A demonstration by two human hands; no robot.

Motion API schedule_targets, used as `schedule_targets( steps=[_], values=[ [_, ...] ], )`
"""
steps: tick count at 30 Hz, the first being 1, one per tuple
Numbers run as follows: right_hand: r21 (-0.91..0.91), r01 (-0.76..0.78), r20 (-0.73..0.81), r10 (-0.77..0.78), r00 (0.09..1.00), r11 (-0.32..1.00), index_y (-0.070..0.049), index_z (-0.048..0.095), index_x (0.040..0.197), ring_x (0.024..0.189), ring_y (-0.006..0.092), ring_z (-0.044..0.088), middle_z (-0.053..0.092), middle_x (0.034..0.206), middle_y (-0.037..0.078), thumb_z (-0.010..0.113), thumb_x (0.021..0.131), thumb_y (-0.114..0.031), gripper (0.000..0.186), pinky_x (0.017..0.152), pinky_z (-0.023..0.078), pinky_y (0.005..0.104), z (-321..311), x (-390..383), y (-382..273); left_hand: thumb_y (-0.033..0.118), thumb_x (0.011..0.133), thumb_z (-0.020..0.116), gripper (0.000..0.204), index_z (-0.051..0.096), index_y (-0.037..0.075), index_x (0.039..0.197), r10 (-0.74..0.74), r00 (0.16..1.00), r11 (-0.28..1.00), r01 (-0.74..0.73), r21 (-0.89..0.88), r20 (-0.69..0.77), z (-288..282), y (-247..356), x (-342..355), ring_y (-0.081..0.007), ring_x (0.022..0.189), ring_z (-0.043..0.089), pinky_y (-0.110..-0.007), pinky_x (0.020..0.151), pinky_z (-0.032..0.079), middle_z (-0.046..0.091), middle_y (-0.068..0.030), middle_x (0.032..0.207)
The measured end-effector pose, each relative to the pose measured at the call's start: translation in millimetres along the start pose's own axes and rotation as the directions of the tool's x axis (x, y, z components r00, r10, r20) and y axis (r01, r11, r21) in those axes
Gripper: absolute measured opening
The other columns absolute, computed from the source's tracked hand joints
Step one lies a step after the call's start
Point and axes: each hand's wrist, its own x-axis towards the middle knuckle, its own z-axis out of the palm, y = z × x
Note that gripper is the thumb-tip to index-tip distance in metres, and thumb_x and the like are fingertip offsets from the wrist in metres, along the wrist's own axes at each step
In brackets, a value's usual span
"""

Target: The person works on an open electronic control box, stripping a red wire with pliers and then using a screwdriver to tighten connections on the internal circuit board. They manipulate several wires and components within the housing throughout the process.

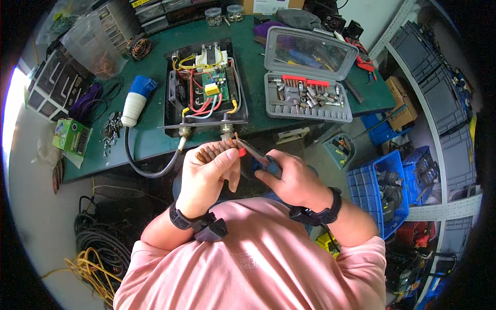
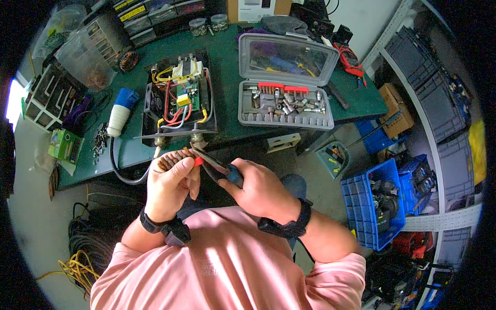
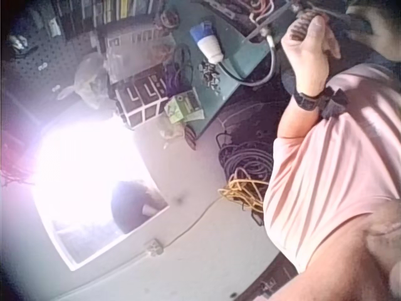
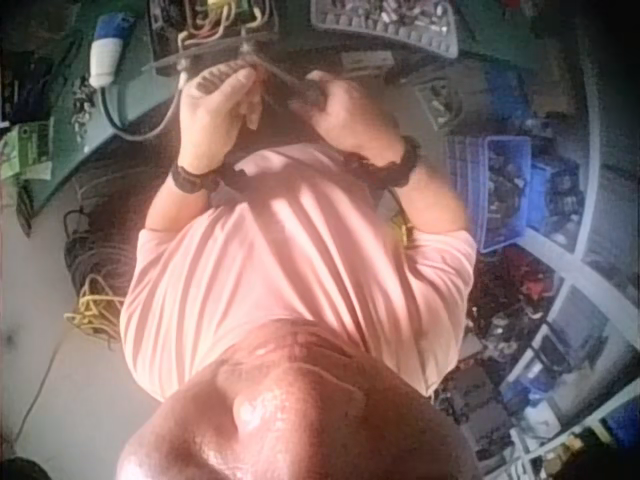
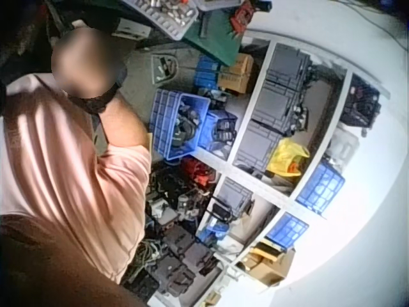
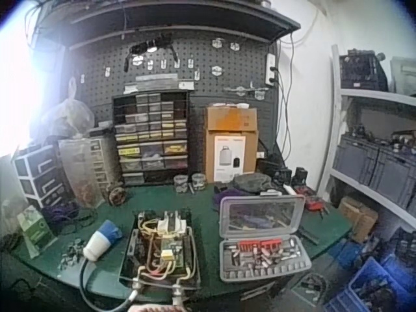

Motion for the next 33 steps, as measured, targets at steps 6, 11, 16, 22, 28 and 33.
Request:
schedule_targets(
  steps=[6, 11, 16, 22, 28, 33],
  values=[
    [-0.368, 0.169, -0.053, -0.202, 0.978, 0.914, -0.004, 0.053, 0.095, 0.087, 0.0375, 0.059, 0.057, 0.089, 0.016, 0.069, 0.082, -0.020, 0.026, 0.072, 0.049, 0.0469, -20, 4, 0, 0.012, 0.093, 0.062, 0.018, 0.064, -0.006, 0.092, -0.076, 0.991, 0.993, 0.066, 0.094, 0.108, -16, 10, 3, -0.0111, 0.046, 0.052, -0.023, 0.043, 0.039, 0.060, -0.0066, 0.063],
    [-0.609, 0.194, 0.063, -0.197, 0.978, 0.769, -0.005, 0.054, 0.100, 0.092, 0.0342, 0.056, 0.054, 0.094, 0.013, 0.067, 0.075, -0.010, 0.029, 0.075, 0.049, 0.0449, -46, 7, -13, 0.012, 0.089, 0.066, 0.018, 0.066, -0.007, 0.090, -0.203, 0.971, 0.948, 0.161, 0.275, 0.129, -20, 24, 5, -0.0118, 0.044, 0.052, -0.024, 0.041, 0.039, 0.060, -0.0070, 0.061],
    [-0.739, 0.212, 0.131, -0.172, 0.976, 0.639, -0.005, 0.054, 0.099, 0.090, 0.0324, 0.054, 0.052, 0.092, 0.012, 0.066, 0.071, -0.008, 0.030, 0.075, 0.048, 0.0456, -56, 10, -24, 0.009, 0.089, 0.066, 0.015, 0.067, -0.006, 0.090, -0.219, 0.968, 0.920, 0.162, 0.357, 0.126, -18, 27, 7, -0.0112, 0.045, 0.052, -0.023, 0.042, 0.038, 0.060, -0.0058, 0.060],
    [-0.586, 0.188, 0.075, -0.178, 0.981, 0.788, -0.004, 0.054, 0.098, 0.091, 0.0352, 0.057, 0.057, 0.092, 0.014, 0.068, 0.072, -0.011, 0.030, 0.075, 0.048, 0.0466, -45, 8, -13, 0.006, 0.090, 0.065, 0.014, 0.068, -0.006, 0.094, -0.187, 0.974, 0.947, 0.143, 0.286, 0.130, -20, 24, 9, -0.0084, 0.046, 0.051, -0.022, 0.043, 0.039, 0.059, -0.0036, 0.062],
    [-0.372, 0.104, 0.039, -0.096, 0.995, 0.922, -0.003, 0.052, 0.091, 0.083, 0.0397, 0.063, 0.062, 0.086, 0.018, 0.065, 0.083, -0.021, 0.024, 0.068, 0.052, 0.0499, -23, 4, -6, 0.010, 0.092, 0.065, 0.017, 0.066, -0.006, 0.099, -0.112, 0.986, 0.991, 0.121, -0.065, 0.121, -20, 2, 4, -0.0104, 0.046, 0.051, -0.023, 0.043, 0.038, 0.059, -0.0051, 0.065],
    [-0.267, 0.030, 0.074, -0.011, 0.997, 0.963, -0.003, 0.052, 0.091, 0.082, 0.0419, 0.063, 0.063, 0.087, 0.020, 0.066, 0.087, -0.027, 0.028, 0.069, 0.051, 0.0511, -22, 5, -9, 0.010, 0.093, 0.062, 0.018, 0.064, -0.007, 0.099, -0.030, 0.999, 0.999, 0.030, 0.015, 0.009, -8, -7, 4, -0.0127, 0.046, 0.051, -0.024, 0.043, 0.040, 0.059, -0.0065, 0.065]
  ],
)
